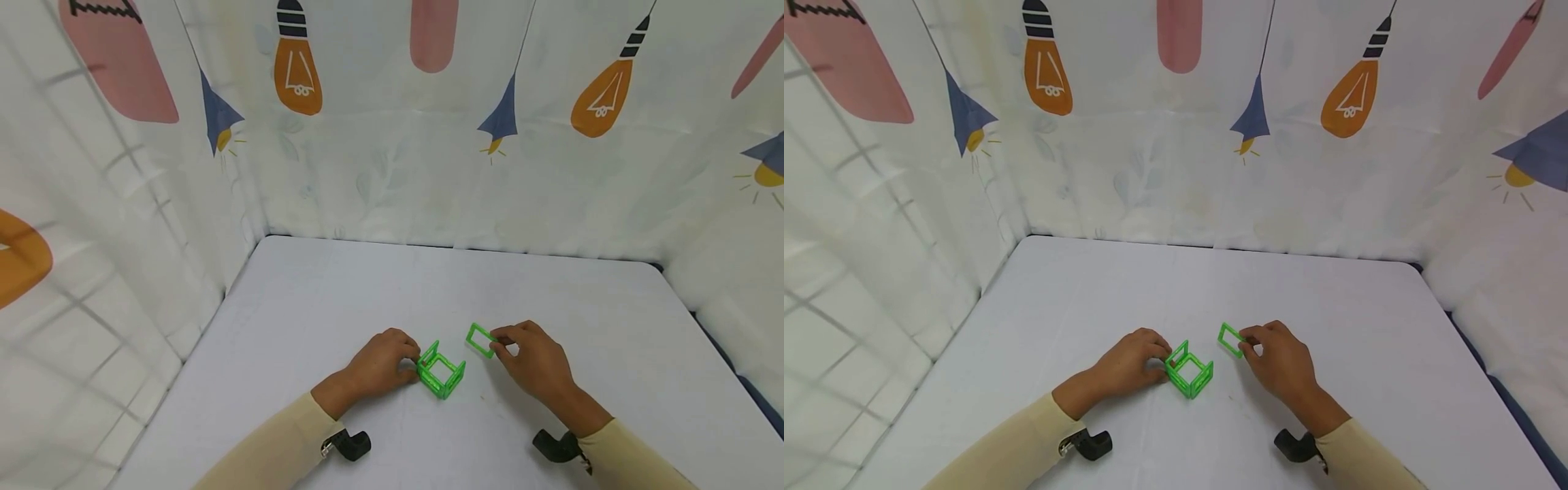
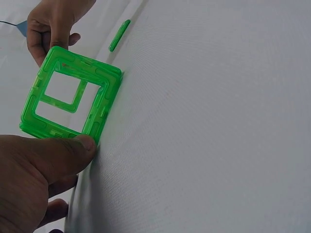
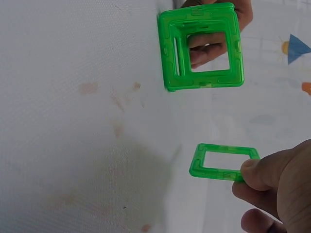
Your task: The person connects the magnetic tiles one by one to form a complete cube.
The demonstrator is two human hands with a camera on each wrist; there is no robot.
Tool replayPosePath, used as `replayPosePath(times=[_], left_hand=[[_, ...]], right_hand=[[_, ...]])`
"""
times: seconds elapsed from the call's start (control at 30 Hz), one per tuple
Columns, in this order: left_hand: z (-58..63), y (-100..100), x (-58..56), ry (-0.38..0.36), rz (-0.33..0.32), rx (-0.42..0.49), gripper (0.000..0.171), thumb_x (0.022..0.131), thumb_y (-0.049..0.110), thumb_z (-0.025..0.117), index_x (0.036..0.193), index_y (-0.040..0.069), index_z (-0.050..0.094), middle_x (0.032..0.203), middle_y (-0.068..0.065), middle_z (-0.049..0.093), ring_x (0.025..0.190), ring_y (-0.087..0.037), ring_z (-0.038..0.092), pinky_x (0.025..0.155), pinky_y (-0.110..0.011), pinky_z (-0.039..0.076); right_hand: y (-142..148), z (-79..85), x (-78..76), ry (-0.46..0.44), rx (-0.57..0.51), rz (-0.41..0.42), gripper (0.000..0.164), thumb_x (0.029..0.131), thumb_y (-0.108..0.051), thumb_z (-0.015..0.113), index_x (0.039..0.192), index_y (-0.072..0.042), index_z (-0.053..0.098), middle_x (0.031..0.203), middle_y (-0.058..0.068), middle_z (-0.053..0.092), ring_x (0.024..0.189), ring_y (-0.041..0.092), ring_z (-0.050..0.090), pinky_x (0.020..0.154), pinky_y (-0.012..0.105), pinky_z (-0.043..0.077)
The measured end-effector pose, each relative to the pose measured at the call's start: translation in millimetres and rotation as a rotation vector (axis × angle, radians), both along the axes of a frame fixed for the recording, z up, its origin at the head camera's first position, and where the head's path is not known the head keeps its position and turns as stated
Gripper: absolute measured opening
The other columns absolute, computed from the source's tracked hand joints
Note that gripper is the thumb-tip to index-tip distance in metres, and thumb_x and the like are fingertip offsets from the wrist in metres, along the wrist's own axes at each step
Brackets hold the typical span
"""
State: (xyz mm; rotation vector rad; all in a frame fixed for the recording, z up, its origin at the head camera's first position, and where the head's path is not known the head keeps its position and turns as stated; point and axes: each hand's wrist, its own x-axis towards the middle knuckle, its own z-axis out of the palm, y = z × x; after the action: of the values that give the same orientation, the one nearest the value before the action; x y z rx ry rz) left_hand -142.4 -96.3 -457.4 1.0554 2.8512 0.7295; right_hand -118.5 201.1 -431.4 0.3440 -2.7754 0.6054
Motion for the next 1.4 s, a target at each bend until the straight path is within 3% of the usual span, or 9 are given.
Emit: replayPosePath(times=[0.6,1.4], left_hand=[[1.9,-1,-0.2,-0.027,0.009,-0.018,0.014,0.087,0.022,0.084,0.1,0.019,0.078,0.112,0.007,0.067,0.114,-0.016,0.059,0.098,-0.035,0.05],[1.5,0,-0.1,0.007,-0.013,0.003,0.012,0.086,0.02,0.084,0.096,0.019,0.078,0.109,0.006,0.068,0.112,-0.017,0.06,0.096,-0.035,0.051]], right_hand=[[-20,-9.2,-0.8,0.021,-0.013,0.034,0.02,0.084,-0.016,0.086,0.102,-0.015,0.078,0.095,-0.002,0.067,0.087,0.016,0.066,0.057,0.026,0.05],[-34,-13.2,0.4,0.002,-0.029,0.076,0.019,0.083,-0.017,0.087,0.099,-0.018,0.078,0.094,-0.006,0.068,0.089,0.015,0.067,0.056,0.022,0.049]])
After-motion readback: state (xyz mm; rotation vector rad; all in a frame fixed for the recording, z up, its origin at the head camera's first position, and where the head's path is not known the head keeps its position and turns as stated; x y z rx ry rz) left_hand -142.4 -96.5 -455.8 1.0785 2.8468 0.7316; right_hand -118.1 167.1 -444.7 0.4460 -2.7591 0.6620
